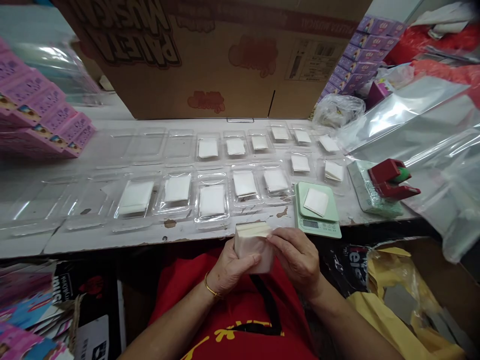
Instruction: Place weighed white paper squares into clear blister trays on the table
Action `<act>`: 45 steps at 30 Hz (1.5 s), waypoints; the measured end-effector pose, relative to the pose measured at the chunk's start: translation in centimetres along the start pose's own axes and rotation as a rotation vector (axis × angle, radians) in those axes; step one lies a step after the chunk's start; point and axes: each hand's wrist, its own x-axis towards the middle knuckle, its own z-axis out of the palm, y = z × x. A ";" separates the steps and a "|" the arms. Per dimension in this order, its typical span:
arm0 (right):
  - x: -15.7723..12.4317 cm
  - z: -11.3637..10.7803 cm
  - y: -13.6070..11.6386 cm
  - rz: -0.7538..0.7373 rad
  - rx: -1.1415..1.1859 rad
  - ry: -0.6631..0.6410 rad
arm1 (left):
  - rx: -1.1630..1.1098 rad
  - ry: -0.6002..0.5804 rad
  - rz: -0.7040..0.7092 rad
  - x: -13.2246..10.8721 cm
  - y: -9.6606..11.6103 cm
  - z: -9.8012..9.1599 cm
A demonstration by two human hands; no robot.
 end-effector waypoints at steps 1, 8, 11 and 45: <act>-0.1 0.1 0.0 -0.016 0.000 0.003 | -0.003 0.003 -0.002 0.0 0.0 0.0; -0.5 0.1 0.3 -0.132 0.001 -0.006 | -0.098 0.013 -0.027 -0.2 0.0 0.2; -0.6 0.2 0.5 -0.146 -0.004 -0.024 | -0.108 0.022 -0.038 -0.2 -0.1 0.2; -0.2 0.8 0.2 0.309 0.347 -0.232 | -0.199 0.023 -0.119 1.6 -1.7 -0.5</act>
